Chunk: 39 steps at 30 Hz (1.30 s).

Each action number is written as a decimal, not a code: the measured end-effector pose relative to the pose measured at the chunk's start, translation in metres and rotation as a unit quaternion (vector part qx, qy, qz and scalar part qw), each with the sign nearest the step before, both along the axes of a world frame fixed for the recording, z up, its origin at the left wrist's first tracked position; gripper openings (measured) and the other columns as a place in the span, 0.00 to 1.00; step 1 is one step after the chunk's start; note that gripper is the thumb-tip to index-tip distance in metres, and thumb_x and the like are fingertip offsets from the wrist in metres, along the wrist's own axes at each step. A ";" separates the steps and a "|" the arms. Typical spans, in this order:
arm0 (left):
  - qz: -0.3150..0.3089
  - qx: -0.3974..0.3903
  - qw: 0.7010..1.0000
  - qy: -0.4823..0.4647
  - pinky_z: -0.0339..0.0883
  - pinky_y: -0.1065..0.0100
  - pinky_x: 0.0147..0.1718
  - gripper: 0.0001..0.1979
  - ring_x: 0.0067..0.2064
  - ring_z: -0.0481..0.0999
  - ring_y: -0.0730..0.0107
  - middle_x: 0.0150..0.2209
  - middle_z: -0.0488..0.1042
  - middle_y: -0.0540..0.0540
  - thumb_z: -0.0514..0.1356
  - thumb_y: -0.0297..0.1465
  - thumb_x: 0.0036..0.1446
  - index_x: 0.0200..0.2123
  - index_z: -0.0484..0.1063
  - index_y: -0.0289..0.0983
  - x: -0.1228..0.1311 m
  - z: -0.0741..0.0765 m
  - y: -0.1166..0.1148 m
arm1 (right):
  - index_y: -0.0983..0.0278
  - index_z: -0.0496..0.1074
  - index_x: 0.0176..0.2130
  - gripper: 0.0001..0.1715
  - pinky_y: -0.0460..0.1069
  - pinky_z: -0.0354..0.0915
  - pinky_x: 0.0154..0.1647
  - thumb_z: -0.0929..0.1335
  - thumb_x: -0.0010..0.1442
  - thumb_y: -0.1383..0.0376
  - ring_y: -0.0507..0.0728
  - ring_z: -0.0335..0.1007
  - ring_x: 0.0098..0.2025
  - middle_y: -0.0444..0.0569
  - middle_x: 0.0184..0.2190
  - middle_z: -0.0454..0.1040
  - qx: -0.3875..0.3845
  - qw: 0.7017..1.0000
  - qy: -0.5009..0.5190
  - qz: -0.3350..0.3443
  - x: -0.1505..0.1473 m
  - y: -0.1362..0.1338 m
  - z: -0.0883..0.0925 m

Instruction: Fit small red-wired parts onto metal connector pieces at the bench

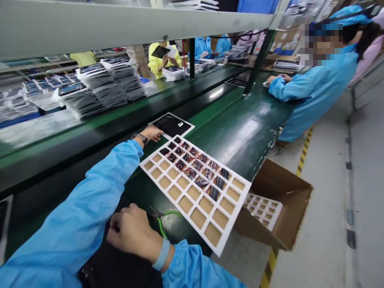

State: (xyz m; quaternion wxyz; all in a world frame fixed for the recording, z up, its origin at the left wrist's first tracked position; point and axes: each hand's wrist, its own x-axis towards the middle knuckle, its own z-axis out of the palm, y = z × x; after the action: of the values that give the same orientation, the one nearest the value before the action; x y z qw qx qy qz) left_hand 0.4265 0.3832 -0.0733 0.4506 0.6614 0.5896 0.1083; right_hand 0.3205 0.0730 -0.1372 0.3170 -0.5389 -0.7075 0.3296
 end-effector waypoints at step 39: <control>0.354 0.229 0.906 0.045 0.74 0.62 0.44 0.09 0.40 0.81 0.62 0.42 0.83 0.43 0.64 0.32 0.61 0.44 0.79 0.38 -0.502 -0.070 -0.543 | 0.64 0.78 0.35 0.14 0.58 0.64 0.44 0.65 0.65 0.60 0.65 0.71 0.39 0.59 0.35 0.79 0.241 0.938 -0.200 0.147 -0.024 0.027 -0.001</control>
State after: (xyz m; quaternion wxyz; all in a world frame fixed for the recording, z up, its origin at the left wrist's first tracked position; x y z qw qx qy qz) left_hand -0.0758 -0.1601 -0.1428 0.1924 0.4986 0.7633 0.3628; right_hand 0.2964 0.0999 -0.1377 0.2372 -0.3909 -0.8859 0.0779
